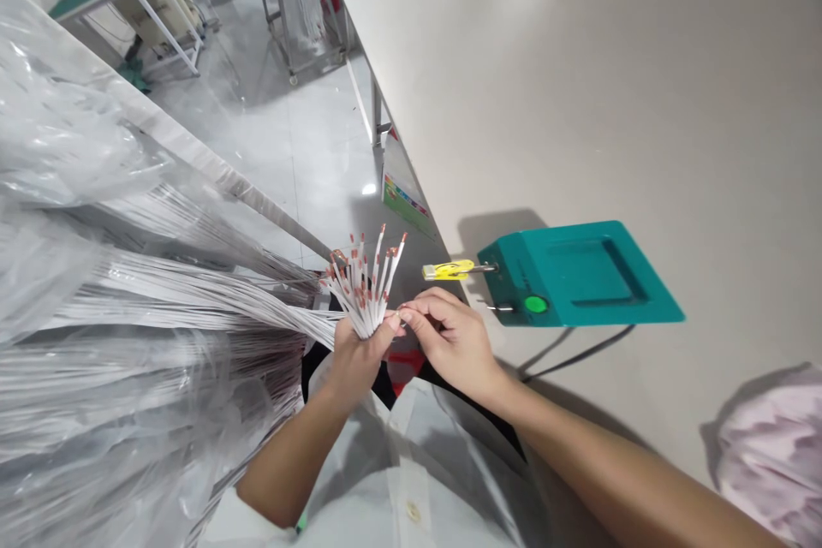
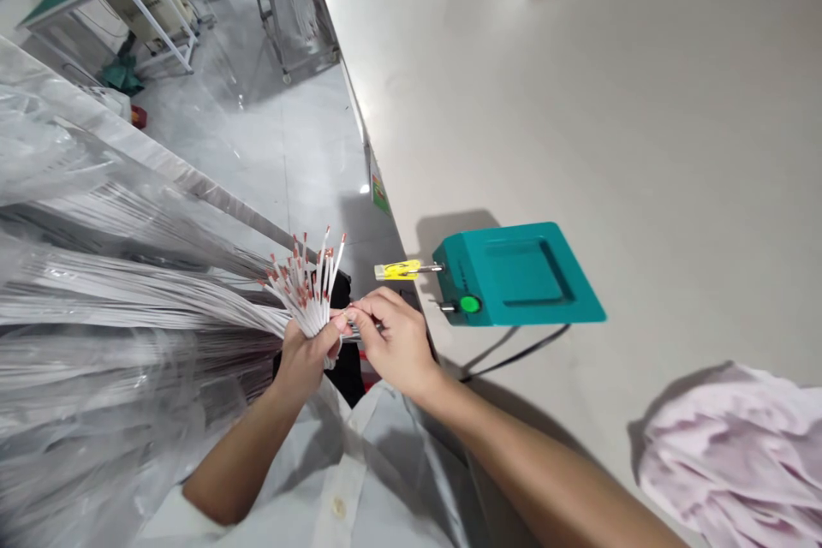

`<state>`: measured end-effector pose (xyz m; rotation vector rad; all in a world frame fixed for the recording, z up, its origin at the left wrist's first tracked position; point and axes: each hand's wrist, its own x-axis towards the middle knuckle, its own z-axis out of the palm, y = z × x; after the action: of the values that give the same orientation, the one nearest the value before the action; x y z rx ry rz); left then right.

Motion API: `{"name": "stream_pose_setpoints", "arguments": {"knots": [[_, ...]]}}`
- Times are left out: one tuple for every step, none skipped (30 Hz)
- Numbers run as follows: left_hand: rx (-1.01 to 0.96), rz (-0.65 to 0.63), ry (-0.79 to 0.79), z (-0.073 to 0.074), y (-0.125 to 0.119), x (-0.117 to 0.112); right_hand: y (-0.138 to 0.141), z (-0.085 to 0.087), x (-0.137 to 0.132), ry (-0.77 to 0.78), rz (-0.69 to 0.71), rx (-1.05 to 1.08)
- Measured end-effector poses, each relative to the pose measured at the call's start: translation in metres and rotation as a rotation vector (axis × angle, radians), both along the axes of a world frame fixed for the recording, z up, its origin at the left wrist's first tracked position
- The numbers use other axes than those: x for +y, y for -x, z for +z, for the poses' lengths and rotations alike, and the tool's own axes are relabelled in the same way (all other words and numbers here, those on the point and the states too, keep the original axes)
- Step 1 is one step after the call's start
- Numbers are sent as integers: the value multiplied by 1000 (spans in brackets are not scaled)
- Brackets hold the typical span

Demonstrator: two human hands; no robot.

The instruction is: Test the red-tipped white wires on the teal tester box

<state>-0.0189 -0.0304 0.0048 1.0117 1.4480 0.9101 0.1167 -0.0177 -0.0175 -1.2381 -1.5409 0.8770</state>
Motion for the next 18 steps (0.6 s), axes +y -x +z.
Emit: {"name": "stream_pose_setpoints", "arguments": {"knots": [[35, -15, -18, 1, 0, 0, 0, 0, -1, -19, 1, -27], [60, -25, -36, 2, 0, 1, 0, 1, -1, -30, 9, -39], [76, -29, -53, 2, 0, 1, 0, 2, -1, -37, 26, -41], [85, -12, -63, 2, 1, 2, -1, 2, -1, -42, 50, -39], [82, 4, -67, 1, 2, 2, -1, 3, -1, -44, 70, -35], [69, 12, -66, 0, 3, 2, -2, 3, -1, -39, 82, -29], [48, 13, -62, -1, 4, 3, -3, 4, 0, -24, 80, -16], [26, 9, -54, -2, 5, 3, -4, 4, 1, 5, 71, 11], [6, 6, -44, -3, 6, 3, -6, 4, 2, 44, 64, 53], [-10, 0, -36, -4, 7, 2, -9, 4, 4, 90, 69, 104], [-21, -12, -32, -4, 8, 2, -11, 5, 6, 136, 94, 150], [-29, -29, -31, -5, 8, 2, -14, 6, 9, 175, 132, 182], [-35, -52, -29, -5, 8, 2, -17, 8, 11, 202, 175, 192], [-40, -78, -30, -5, 9, 2, -20, 10, 13, 217, 220, 181], [-43, -104, -35, -4, 9, 2, -22, 12, 15, 220, 267, 160], [-43, -131, -41, -4, 9, 2, -24, 14, 17, 215, 313, 139], [-40, -157, -49, -4, 10, 3, -26, 17, 18, 198, 353, 123], [-36, -182, -58, -4, 11, 3, -27, 18, 19, 173, 385, 110]]}}
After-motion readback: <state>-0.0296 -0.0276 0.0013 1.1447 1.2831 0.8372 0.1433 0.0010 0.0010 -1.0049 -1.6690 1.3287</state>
